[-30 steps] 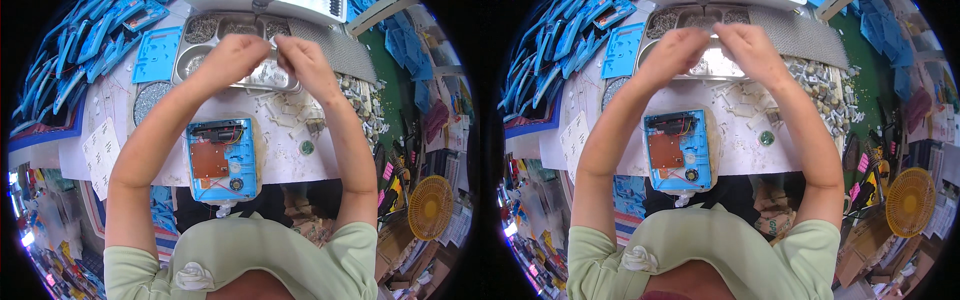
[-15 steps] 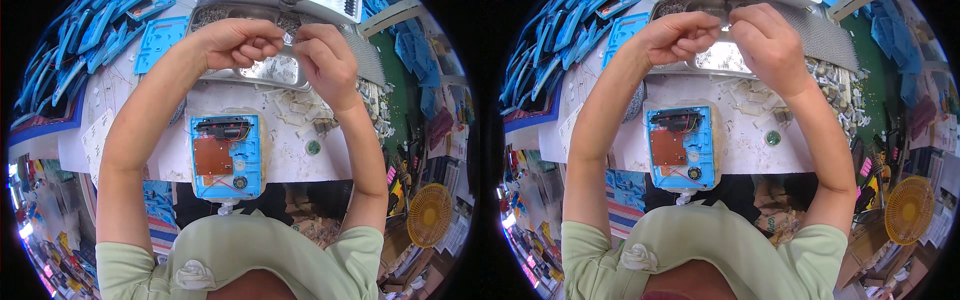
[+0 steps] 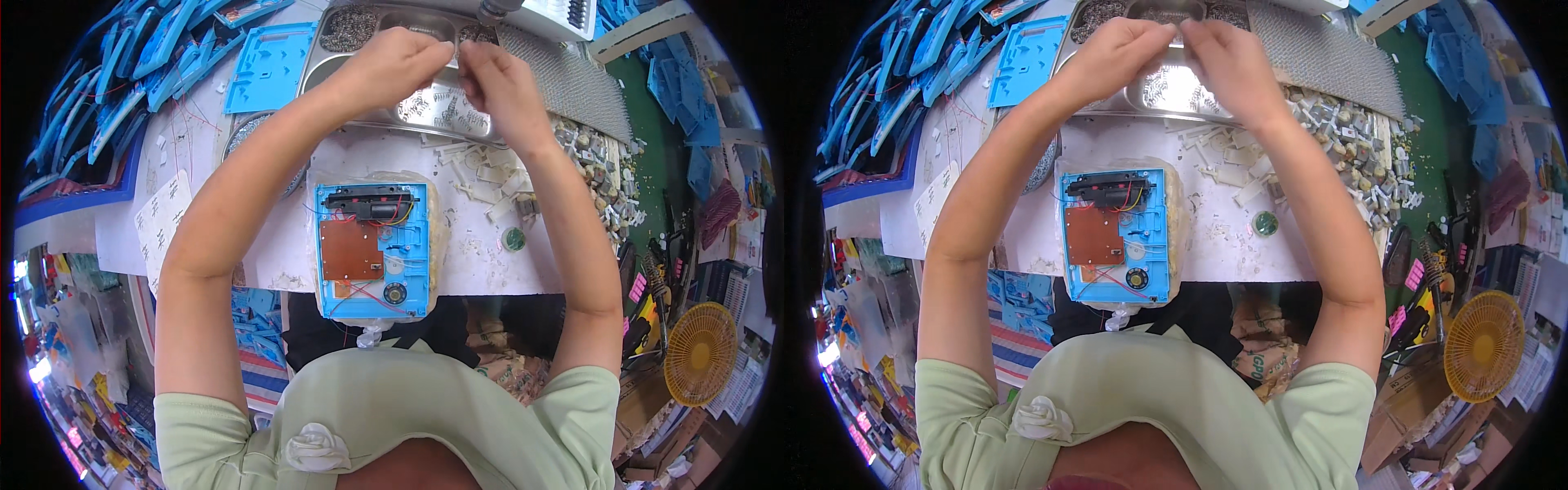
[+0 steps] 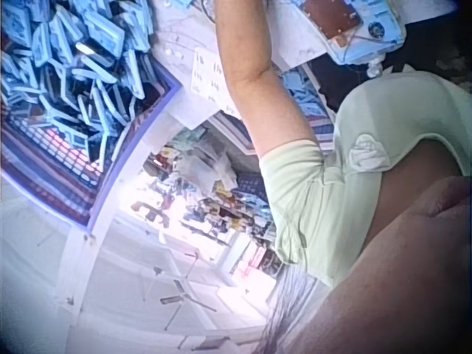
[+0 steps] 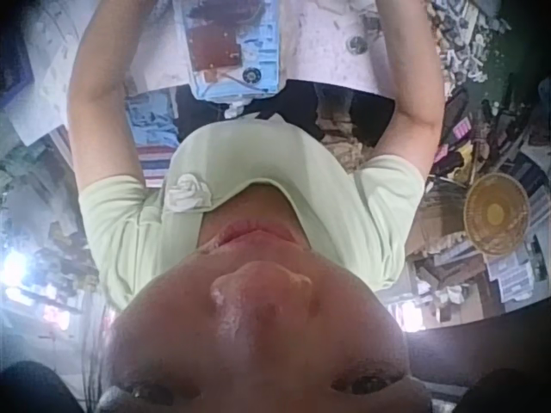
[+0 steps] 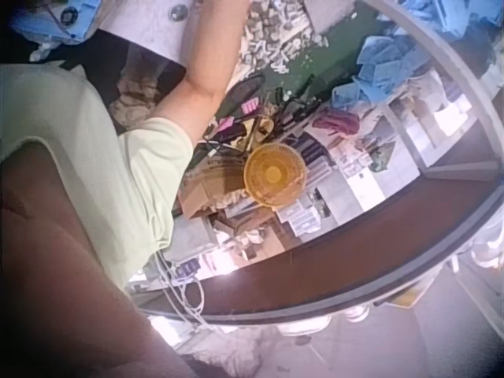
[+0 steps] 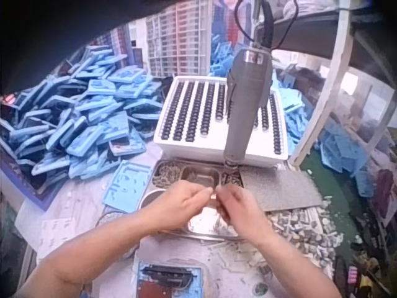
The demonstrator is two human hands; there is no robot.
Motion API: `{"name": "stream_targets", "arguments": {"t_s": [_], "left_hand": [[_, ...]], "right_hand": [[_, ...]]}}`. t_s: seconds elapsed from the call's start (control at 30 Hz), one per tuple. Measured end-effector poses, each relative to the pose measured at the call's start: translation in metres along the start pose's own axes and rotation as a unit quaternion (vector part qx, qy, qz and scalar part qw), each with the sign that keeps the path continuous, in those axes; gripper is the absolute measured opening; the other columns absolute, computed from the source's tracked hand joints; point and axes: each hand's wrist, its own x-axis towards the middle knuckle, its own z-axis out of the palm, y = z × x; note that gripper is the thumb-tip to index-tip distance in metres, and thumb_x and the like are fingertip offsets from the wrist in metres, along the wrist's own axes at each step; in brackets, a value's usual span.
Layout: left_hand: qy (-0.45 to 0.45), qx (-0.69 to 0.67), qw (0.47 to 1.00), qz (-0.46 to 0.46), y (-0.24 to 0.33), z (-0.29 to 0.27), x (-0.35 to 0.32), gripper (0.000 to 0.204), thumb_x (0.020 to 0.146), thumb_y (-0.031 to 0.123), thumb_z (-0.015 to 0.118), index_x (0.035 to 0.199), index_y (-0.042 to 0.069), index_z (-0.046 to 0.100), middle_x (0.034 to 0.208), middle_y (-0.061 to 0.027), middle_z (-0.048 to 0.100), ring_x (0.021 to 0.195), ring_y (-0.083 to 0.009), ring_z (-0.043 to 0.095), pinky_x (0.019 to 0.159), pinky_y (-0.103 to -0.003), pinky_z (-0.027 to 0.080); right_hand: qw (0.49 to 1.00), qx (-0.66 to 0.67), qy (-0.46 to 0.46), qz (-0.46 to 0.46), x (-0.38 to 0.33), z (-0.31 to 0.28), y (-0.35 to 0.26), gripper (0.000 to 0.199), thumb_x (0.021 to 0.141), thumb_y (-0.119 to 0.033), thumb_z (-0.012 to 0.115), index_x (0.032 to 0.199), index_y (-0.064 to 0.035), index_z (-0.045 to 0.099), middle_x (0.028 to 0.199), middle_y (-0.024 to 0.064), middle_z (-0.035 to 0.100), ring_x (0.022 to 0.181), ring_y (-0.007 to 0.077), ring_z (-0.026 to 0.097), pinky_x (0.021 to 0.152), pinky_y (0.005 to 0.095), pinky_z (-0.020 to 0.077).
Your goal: Assembling the internal components of an electronic toy, including soldering wires to a speaker and circuit board.
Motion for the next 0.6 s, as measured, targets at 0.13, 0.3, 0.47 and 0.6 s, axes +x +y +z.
{"name": "stream_targets", "arguments": {"t_s": [0.13,0.3,0.47,0.6], "left_hand": [[-0.206,-0.497,0.801,-0.262,-0.006,-0.025,-0.001,0.035,0.100,0.033,0.057,0.087,0.002,0.064,0.070,-0.0066,0.065,0.042,-0.0047,0.043,0.037,-0.020,0.032],[-0.191,-0.464,0.816,-0.286,0.007,-0.016,-0.022,0.028,0.101,0.027,0.060,0.097,0.000,0.067,0.089,-0.0117,0.073,0.049,0.0003,0.040,0.038,-0.015,0.028],[-0.130,-0.221,0.959,-0.120,0.004,-0.006,-0.038,0.022,0.097,0.024,0.063,0.093,0.003,0.066,0.087,-0.0041,0.071,0.060,-0.0050,0.048,0.051,-0.024,0.041],[-0.035,0.022,0.995,0.088,0.013,-0.005,-0.053,0.016,0.096,0.016,0.063,0.089,0.002,0.063,0.073,-0.0018,0.058,0.066,-0.0093,0.054,0.058,-0.027,0.042]], "right_hand": [[0.882,-0.287,0.106,-0.359,0.000,0.000,0.004,0.009,0.091,-0.006,0.069,0.099,-0.0039,0.065,0.082,0.0087,0.064,0.068,0.0234,0.062,0.059,0.0330,0.0475],[0.861,-0.271,0.065,-0.426,-0.016,-0.001,0.000,0.018,0.075,0.002,0.071,0.092,-0.0051,0.068,0.091,0.0103,0.067,0.082,0.0304,0.065,0.068,0.0391,0.0528],[0.961,-0.120,-0.027,-0.249,-0.026,0.001,0.002,0.013,0.080,0.001,0.073,0.091,-0.0034,0.067,0.096,0.0089,0.068,0.087,0.0217,0.066,0.067,0.0349,0.0533],[0.967,0.222,-0.046,0.113,-0.027,0.011,-0.028,0.017,0.095,-0.016,0.067,0.086,-0.0017,0.067,0.089,0.0073,0.069,0.077,0.0140,0.066,0.063,0.0268,0.0520]]}}
